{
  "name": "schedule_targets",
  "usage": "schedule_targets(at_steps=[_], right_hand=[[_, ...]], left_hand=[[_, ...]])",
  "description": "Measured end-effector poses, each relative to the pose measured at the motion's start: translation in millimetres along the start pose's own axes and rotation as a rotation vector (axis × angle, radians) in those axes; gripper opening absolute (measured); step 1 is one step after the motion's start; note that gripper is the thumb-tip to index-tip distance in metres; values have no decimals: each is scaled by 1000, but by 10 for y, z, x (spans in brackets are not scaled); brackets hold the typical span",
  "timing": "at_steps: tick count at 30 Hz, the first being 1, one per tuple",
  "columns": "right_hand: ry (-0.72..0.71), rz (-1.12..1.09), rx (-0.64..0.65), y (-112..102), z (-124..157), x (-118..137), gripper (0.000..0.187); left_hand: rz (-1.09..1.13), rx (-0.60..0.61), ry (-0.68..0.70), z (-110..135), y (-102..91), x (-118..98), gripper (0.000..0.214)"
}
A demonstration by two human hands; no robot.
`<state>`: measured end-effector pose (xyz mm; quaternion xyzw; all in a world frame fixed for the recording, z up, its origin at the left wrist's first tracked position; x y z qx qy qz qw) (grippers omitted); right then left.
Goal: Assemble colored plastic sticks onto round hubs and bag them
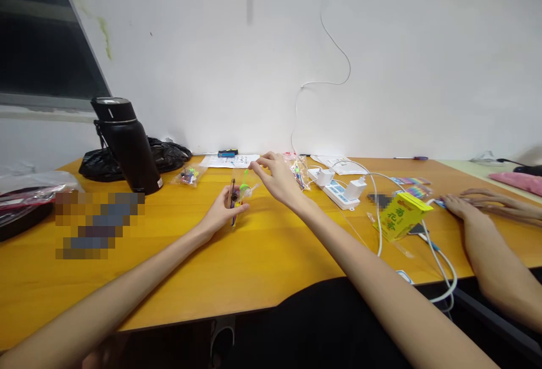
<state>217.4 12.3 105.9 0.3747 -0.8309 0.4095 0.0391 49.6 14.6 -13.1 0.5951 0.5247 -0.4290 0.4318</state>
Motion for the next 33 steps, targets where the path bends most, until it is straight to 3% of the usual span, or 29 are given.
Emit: schedule_targets(at_steps=[3,9,16,20,26,33], right_hand=[[-62,-28,6,-12,26,78,37],[-209,7,1,-15,38,219,21],[-164,-36,-51,-166,-29,225,26],[-141,-35,10,-149,20,269,33],[-260,70,106,-79,53,259,14],[-232,40,95,-147,-5,114,14]], left_hand=[[6,-10,2,-1,-7,0,49],[-4,-54,41,-1,-34,-27,48],[23,-16,62,-11,-52,-75,44],[21,-60,70,-36,-80,-31,43],[33,-93,35,-61,-92,17,46],[81,48,29,-45,-60,16,53]])
Point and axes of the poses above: each hand's wrist, its own z-axis away from the middle knuckle, its own y-axis out of the palm, x = y × z, the point moved 3 cm from there along -z, towards the middle knuckle, and after that the axes turned 6 degrees about -x, right-handed, at the moved point
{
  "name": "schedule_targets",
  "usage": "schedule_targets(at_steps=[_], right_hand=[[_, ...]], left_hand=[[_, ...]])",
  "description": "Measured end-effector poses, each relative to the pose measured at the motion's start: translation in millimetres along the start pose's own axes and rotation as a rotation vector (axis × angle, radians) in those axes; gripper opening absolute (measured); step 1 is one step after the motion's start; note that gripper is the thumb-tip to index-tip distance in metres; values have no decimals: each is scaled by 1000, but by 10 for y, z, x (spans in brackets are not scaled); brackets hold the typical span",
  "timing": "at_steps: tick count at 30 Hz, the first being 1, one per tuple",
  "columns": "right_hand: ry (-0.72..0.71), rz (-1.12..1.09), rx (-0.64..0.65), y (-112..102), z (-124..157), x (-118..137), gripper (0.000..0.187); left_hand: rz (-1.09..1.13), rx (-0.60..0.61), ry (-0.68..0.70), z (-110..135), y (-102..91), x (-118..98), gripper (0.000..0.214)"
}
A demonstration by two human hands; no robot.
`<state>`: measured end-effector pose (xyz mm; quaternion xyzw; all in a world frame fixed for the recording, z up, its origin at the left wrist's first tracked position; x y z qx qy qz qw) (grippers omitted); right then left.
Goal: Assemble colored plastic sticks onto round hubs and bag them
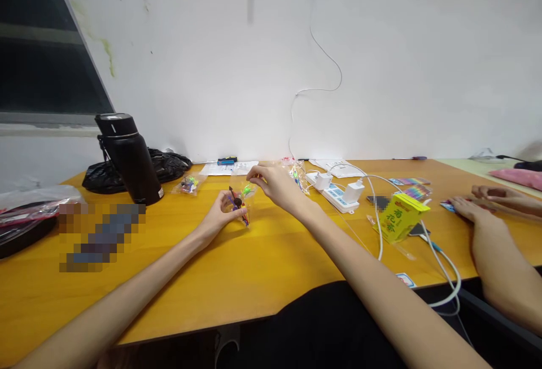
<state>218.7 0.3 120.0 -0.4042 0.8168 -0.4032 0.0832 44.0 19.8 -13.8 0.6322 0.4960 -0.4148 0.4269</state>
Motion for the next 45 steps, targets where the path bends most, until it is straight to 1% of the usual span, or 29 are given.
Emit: schedule_targets(at_steps=[5,7,9,11,13,15,19,25,30,34,37,42,44,45], right_hand=[[-18,-57,-34,-71,-9,-78,16],[-14,-99,-45,-99,-19,-77,15],[-6,-158,-35,-122,-26,-44,14],[5,-214,20,-129,-25,12,11],[23,-258,95,-125,-15,67,10],[51,-285,154,-119,-1,100,14],[118,-267,199,-123,18,95,22],[163,-271,240,-153,23,96,15],[179,-275,256,-162,19,185,16],[162,-263,293,-148,9,281,24],[134,-193,255,-142,-2,283,30],[19,-117,132,-146,10,134,19],[22,-93,113,-150,32,35,18],[31,-91,127,-148,46,-11,18]], left_hand=[[69,156,-41,7,26,-35,56],[67,190,-66,19,32,-58,59],[54,251,-75,41,49,-88,64],[37,357,-78,72,82,-118,64],[12,460,-87,104,113,-138,57],[-6,511,-92,124,129,-148,52],[7,515,-79,131,126,-143,54],[-24,525,-73,145,122,-115,52],[-8,525,-86,171,148,-125,50],[16,523,-98,170,163,-121,52],[11,498,-78,151,154,-118,51],[-37,425,-44,123,121,-128,55],[-29,378,-53,111,104,-124,58],[-17,360,-59,105,99,-121,58]])
Point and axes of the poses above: each hand's wrist, its own z-axis away from the middle knuckle, its own y-axis out of the palm, x = y × z, the point moved 3 cm from there along -z, towards the middle knuckle, and after that the axes turned 6 degrees about -x, right-handed, at the moved point
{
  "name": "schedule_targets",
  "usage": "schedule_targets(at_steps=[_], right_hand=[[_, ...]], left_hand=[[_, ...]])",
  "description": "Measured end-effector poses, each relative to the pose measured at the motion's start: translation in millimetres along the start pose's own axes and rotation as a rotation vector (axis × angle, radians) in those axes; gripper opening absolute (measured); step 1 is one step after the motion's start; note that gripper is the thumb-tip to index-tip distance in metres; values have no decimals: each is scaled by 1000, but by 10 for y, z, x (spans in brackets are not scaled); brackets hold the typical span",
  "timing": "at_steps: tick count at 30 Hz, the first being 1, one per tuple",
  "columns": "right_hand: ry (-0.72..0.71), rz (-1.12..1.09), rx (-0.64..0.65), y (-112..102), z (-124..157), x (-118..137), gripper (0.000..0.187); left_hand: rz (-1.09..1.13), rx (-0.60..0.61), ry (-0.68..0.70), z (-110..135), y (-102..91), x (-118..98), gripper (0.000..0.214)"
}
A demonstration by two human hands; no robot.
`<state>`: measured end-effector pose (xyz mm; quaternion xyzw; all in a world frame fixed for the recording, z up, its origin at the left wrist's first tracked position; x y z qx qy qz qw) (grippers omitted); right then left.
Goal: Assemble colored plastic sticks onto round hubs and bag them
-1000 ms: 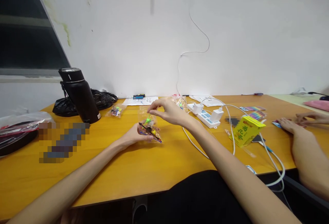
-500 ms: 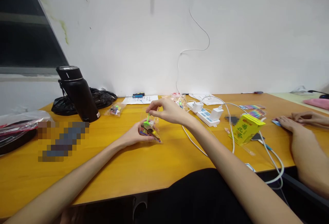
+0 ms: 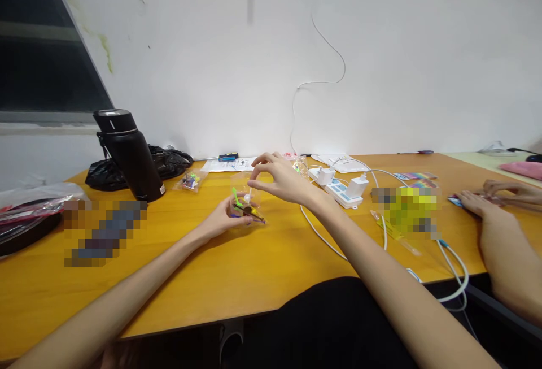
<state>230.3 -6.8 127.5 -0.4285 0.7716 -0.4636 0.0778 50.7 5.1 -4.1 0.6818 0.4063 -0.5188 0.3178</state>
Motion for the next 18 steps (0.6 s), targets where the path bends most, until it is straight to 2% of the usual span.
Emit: schedule_targets(at_steps=[4,6,9,12,14,18], right_hand=[[38,-57,134,41,39,-104,19],[38,-103,137,68,46,-97,16],[17,-206,51,128,51,-63,15],[35,-315,-72,242,64,-88,14],[85,-395,-162,351,72,-149,14],[228,-560,-350,608,92,-307,31]], left_hand=[[76,-19,-25,-10,-3,9,56],[99,-36,-41,-11,-3,-5,61],[122,-99,-19,-17,-25,-67,69],[132,-157,18,-32,-69,-135,55],[130,-188,1,-42,-103,-147,47],[126,-267,-50,-58,-172,-102,48]])
Point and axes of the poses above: each hand's wrist, its own z-axis away from the middle knuckle, its own y-axis out of the palm, x = y × z, the point moved 3 cm from there along -z, towards the middle knuckle, and after that the axes turned 6 degrees about -x, right-handed, at the moved point
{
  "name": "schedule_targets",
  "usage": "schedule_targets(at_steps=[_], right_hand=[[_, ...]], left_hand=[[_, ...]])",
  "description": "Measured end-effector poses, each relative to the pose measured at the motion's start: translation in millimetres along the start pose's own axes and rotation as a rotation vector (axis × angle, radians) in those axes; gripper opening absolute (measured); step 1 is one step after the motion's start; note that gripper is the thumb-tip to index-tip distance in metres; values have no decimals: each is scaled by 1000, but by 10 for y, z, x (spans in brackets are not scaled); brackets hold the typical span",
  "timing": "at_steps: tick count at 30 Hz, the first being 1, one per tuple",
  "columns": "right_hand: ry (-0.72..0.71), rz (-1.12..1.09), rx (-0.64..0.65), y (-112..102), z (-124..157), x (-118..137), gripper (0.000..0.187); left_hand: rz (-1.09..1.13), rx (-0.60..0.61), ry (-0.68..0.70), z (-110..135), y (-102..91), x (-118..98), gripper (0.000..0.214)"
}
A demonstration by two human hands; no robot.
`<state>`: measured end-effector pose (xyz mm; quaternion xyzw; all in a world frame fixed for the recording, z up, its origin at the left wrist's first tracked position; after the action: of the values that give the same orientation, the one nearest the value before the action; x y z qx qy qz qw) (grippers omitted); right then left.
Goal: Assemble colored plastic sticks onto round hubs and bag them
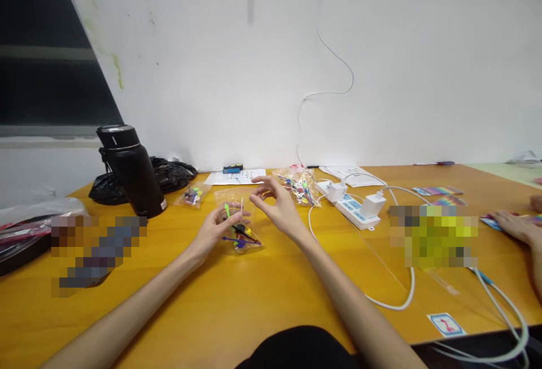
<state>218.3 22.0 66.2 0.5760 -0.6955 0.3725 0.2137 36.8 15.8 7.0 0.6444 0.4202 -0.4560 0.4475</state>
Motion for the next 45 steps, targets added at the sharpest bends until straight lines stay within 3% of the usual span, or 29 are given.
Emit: schedule_targets(at_steps=[2,6,12,16,19,25,33,39,45], right_hand=[[84,-60,-22,70,34,-126,36],[174,-62,110,169,118,-256,29],[204,-65,-58,131,160,-277,28],[259,-61,26,192,203,-339,33],[250,-47,113,221,235,-376,27],[197,-41,155,190,220,-360,26],[199,-114,47,158,217,-357,32],[164,-90,-14,113,206,-300,31],[135,-90,-24,90,204,-214,31]], left_hand=[[-10,-8,-25,-18,-26,31,49],[-54,-21,-24,-41,-68,53,47],[-139,46,2,-37,-47,66,48],[-142,-18,9,-68,-78,100,47],[-158,-45,-3,-74,-93,112,44],[-129,-37,10,-19,-66,21,50],[-92,-208,119,-97,-225,-66,36],[-87,-157,89,-108,-239,-71,41],[-67,-86,166,-83,-208,-159,37]])
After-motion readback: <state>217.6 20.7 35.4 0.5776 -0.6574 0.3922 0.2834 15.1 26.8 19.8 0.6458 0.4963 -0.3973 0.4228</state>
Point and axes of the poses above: each hand's wrist, its own z-axis away from the middle knuckle, its own y-axis out of the palm, x = y × z, the point moved 3 cm from there along -z, towards the middle knuckle, and after that the axes turned 6 degrees about -x, right-handed, at the moved point
